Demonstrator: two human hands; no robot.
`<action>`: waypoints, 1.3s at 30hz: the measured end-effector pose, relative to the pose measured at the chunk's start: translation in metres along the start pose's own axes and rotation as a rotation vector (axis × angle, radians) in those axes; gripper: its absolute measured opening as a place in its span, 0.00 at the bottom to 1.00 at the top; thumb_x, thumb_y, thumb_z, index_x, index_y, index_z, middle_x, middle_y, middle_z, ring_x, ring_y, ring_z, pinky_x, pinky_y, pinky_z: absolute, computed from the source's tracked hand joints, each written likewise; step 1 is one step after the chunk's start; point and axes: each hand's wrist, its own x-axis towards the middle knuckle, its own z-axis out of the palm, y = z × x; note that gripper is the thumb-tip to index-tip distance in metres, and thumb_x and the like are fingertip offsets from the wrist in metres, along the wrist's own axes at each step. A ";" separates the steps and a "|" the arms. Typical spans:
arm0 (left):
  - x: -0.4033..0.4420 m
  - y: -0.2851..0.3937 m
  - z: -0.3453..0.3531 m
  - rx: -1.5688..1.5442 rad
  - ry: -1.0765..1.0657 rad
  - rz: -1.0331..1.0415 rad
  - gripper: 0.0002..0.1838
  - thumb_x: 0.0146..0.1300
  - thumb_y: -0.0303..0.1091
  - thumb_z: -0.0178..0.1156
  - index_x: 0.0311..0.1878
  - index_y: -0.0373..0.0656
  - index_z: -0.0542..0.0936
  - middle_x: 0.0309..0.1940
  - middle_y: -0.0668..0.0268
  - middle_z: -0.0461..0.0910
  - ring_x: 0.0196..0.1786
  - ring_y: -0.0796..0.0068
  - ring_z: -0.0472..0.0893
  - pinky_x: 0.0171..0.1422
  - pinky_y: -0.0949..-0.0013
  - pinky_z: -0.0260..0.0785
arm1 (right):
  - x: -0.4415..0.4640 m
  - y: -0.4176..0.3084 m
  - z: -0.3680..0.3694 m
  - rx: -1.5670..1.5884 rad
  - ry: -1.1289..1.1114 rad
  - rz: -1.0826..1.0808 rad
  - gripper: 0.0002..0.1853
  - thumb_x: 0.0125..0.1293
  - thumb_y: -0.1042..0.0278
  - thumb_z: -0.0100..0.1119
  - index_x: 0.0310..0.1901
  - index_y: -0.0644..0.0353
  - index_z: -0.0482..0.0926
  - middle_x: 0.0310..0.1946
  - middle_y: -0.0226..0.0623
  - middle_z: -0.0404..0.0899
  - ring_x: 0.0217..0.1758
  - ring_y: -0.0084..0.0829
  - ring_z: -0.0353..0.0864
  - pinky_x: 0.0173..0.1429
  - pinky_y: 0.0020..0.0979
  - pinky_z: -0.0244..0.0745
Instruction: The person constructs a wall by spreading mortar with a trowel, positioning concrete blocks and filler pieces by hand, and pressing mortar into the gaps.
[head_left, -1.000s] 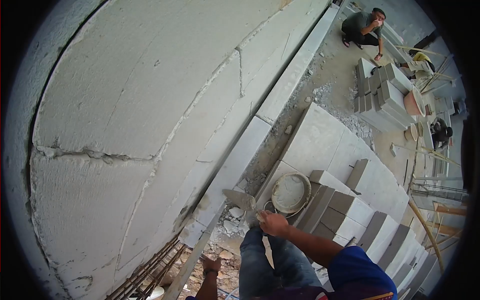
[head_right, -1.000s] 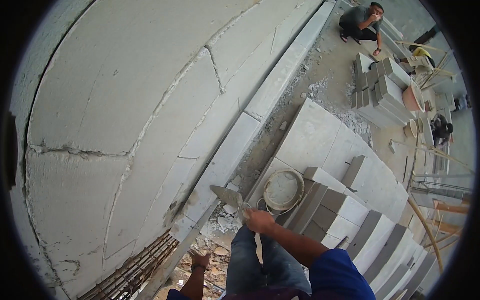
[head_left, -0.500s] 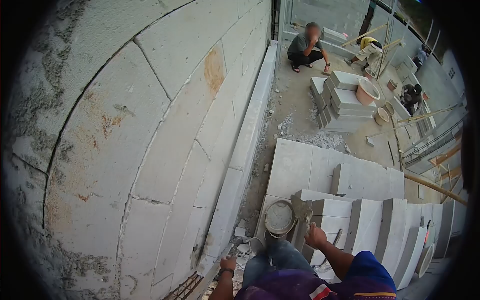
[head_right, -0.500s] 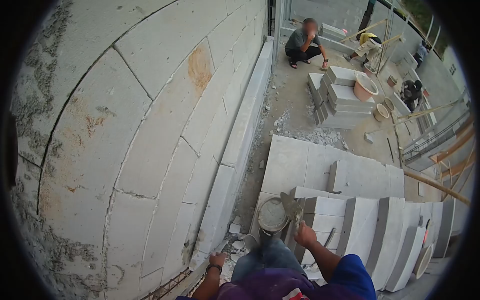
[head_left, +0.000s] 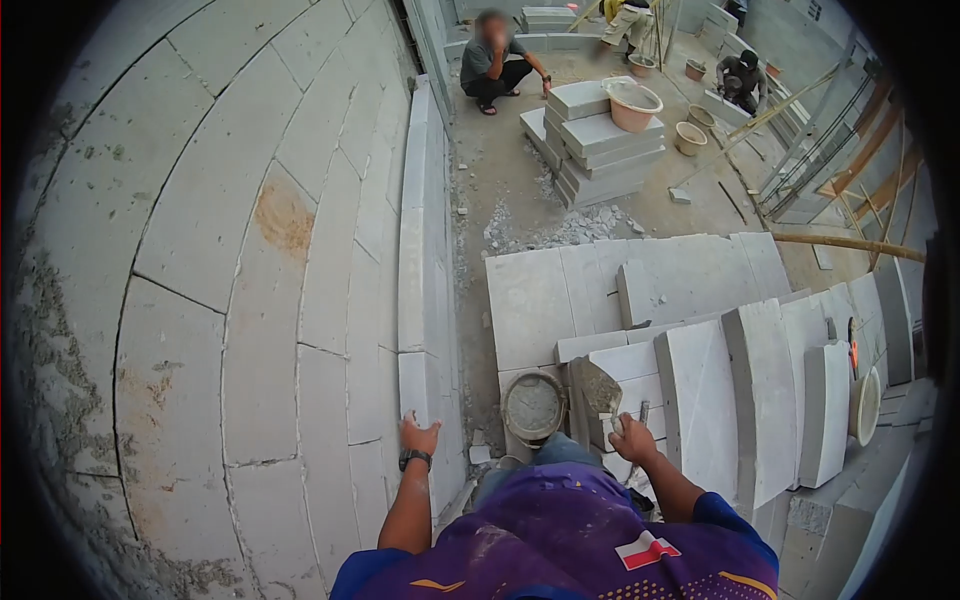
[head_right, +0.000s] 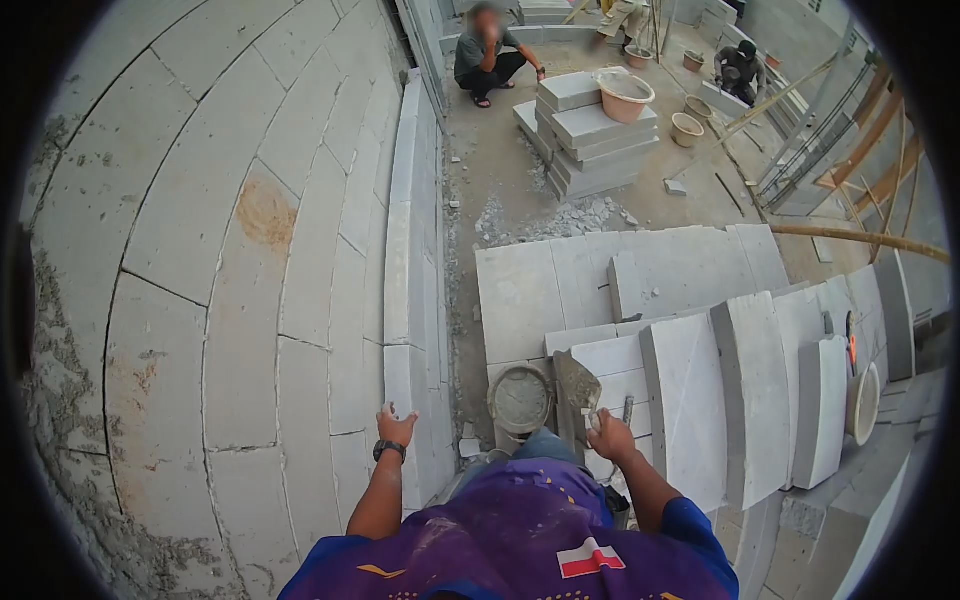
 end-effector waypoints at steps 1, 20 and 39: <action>-0.002 0.018 -0.003 -0.057 0.021 -0.049 0.42 0.49 0.40 0.80 0.66 0.40 0.71 0.63 0.46 0.75 0.61 0.53 0.79 0.61 0.54 0.74 | -0.001 0.004 -0.010 0.001 0.009 0.039 0.27 0.62 0.53 0.59 0.53 0.69 0.70 0.35 0.64 0.82 0.41 0.66 0.82 0.48 0.59 0.76; 0.118 0.069 0.030 0.316 -0.426 -0.114 0.46 0.59 0.51 0.71 0.71 0.25 0.68 0.65 0.36 0.74 0.70 0.46 0.75 0.74 0.58 0.67 | 0.123 0.007 -0.071 0.176 0.148 0.318 0.28 0.61 0.51 0.63 0.53 0.67 0.72 0.36 0.62 0.83 0.43 0.63 0.83 0.49 0.56 0.78; 0.506 0.501 0.103 -0.476 -0.744 0.080 0.30 0.66 0.40 0.70 0.64 0.33 0.73 0.51 0.59 0.85 0.46 0.70 0.86 0.43 0.70 0.77 | 0.365 -0.107 -0.197 0.337 0.309 0.687 0.29 0.61 0.49 0.61 0.54 0.65 0.72 0.39 0.60 0.83 0.47 0.61 0.83 0.53 0.54 0.77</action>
